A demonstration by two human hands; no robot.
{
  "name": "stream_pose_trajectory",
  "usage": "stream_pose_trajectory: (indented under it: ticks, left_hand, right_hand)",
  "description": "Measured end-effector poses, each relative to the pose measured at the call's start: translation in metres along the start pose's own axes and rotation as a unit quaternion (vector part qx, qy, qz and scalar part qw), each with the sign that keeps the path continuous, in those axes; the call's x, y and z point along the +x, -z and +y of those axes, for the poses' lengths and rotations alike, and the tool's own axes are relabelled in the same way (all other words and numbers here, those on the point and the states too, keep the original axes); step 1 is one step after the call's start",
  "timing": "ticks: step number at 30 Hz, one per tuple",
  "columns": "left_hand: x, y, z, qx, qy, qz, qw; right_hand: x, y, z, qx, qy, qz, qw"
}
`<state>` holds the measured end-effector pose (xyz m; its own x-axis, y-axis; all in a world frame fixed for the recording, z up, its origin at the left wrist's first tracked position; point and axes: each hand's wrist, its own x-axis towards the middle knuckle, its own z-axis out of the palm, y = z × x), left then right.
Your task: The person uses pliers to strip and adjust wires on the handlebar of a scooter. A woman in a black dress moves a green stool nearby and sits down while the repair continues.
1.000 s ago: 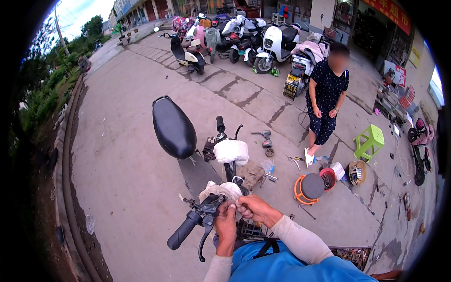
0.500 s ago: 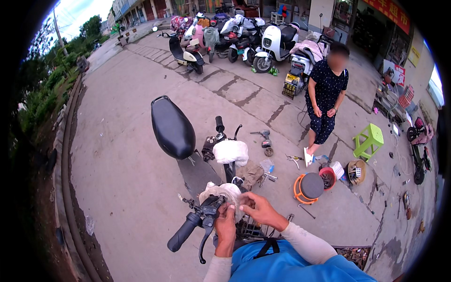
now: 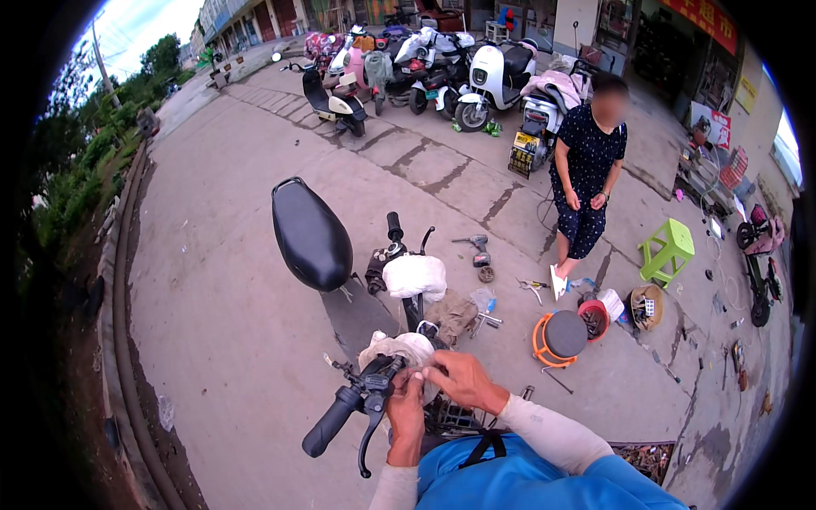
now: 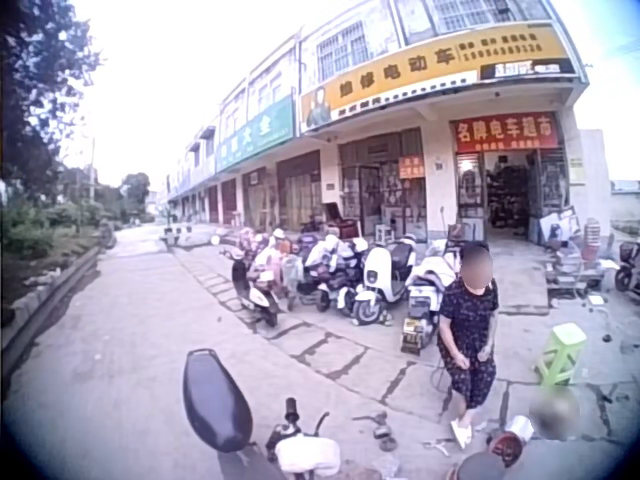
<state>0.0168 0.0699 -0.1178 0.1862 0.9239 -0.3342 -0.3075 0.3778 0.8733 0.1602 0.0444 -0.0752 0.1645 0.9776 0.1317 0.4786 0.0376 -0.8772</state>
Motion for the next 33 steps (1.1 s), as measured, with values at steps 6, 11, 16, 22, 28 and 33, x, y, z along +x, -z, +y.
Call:
stream_pose_trajectory:
  ticks: [6, 11, 16, 22, 28, 33]
  left_hand:
    - [-0.002, -0.002, 0.006, 0.023, 0.002, 0.001, 1.0]
    - [-0.001, 0.0, 0.003, 0.012, 0.013, 0.002, 1.0]
    - [-0.001, -0.001, 0.005, -0.006, 0.019, -0.005, 1.0]
    - [-0.003, 0.0, 0.008, -0.021, 0.021, -0.02, 0.999]
    - [-0.002, 0.002, 0.008, -0.019, 0.015, -0.04, 0.999]
    - [0.0, 0.004, 0.004, -0.011, 0.017, -0.03, 0.999]
  right_hand:
    - [0.003, -0.02, 0.048, 0.498, -0.331, -0.102, 0.795]
    - [-0.008, -0.005, 0.004, 0.24, -0.183, -0.025, 0.953]
    - [-0.017, 0.003, 0.005, -0.123, 0.164, 0.089, 0.975]
    - [-0.011, 0.004, 0.013, -0.215, 0.261, 0.059, 0.939]
    - [-0.003, -0.008, 0.019, -0.07, 0.196, 0.054, 0.977]
    - [-0.001, -0.023, 0.026, 0.44, -0.328, -0.047, 0.835]
